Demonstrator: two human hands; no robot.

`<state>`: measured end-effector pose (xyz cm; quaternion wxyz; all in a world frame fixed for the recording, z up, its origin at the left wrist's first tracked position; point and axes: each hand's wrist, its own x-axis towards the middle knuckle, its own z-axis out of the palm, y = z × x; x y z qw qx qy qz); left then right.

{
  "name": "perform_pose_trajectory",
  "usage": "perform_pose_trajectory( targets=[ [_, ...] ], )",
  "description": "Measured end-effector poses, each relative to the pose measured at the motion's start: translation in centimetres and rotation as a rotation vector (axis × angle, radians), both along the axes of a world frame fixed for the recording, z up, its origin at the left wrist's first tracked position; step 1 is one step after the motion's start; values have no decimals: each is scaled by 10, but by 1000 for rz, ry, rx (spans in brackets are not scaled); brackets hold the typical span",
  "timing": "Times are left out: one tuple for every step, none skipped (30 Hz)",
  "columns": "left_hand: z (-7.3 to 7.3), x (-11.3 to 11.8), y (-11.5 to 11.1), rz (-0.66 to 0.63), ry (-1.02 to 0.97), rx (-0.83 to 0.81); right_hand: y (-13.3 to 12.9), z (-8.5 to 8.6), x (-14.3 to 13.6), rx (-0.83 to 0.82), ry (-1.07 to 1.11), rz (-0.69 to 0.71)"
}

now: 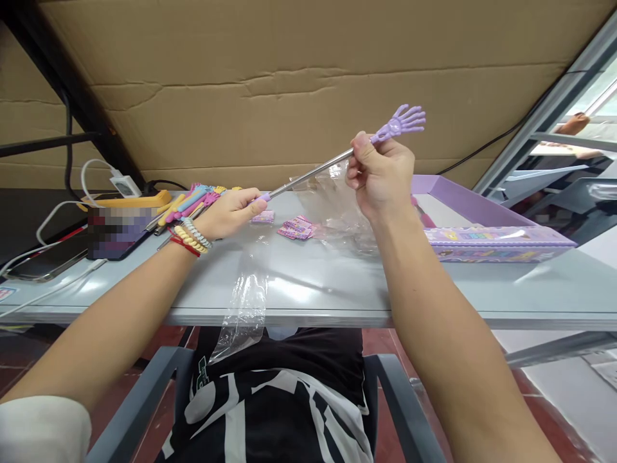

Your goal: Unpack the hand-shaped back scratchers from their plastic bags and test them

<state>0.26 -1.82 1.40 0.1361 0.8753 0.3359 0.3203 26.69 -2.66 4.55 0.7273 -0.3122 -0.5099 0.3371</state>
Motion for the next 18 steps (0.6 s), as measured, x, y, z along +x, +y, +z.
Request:
perform_pose_trajectory(
  targets=[
    [-1, 0, 0, 14, -16, 1, -2, -1, -8, -2, 3, 27],
    [-2, 0, 0, 27, -35, 2, -5, -2, -17, -8, -2, 65],
    [-3, 1, 0, 38, -56, 2, -8, -2, -28, -22, -9, 106],
    [-4, 3, 0, 48, -77, 0, -11, -3, -40, -49, -24, 152],
    [-5, 4, 1, 58, -95, -5, -13, -3, -52, -86, -43, 202],
    [-6, 6, 1, 71, -110, -11, -15, -4, -64, -118, -67, 247],
    [-7, 8, 1, 84, -121, -21, -15, -4, -76, -131, -104, 276],
    [-8, 9, 2, 97, -132, -36, -15, -4, -87, -134, -135, 292],
    [-9, 10, 3, 106, -145, -57, -14, -4, -96, -128, -154, 296],
    [-10, 11, 3, 109, -162, -81, -11, -5, -104, -117, -159, 288],
    [-11, 12, 4, 101, -181, -110, -8, -5, -110, -105, -155, 275],
    [-12, 13, 4, 89, -201, -139, -4, -6, -113, -96, -142, 261],
    [-13, 13, 5, 78, -220, -160, -1, -7, -115, -90, -125, 248],
    [-14, 14, 5, 69, -232, -170, 2, -8, -116, -88, -103, 241],
    [-15, 15, 5, 65, -234, -170, 4, -10, -116, -90, -80, 237],
    [-15, 16, 5, 64, -227, -164, 5, -11, -115, -96, -61, 235],
    [-16, 17, 4, 69, -214, -154, 5, -14, -113, -102, -49, 233],
    [-16, 18, 4, 73, -198, -143, 5, -16, -112, -108, -42, 229]
  ],
)
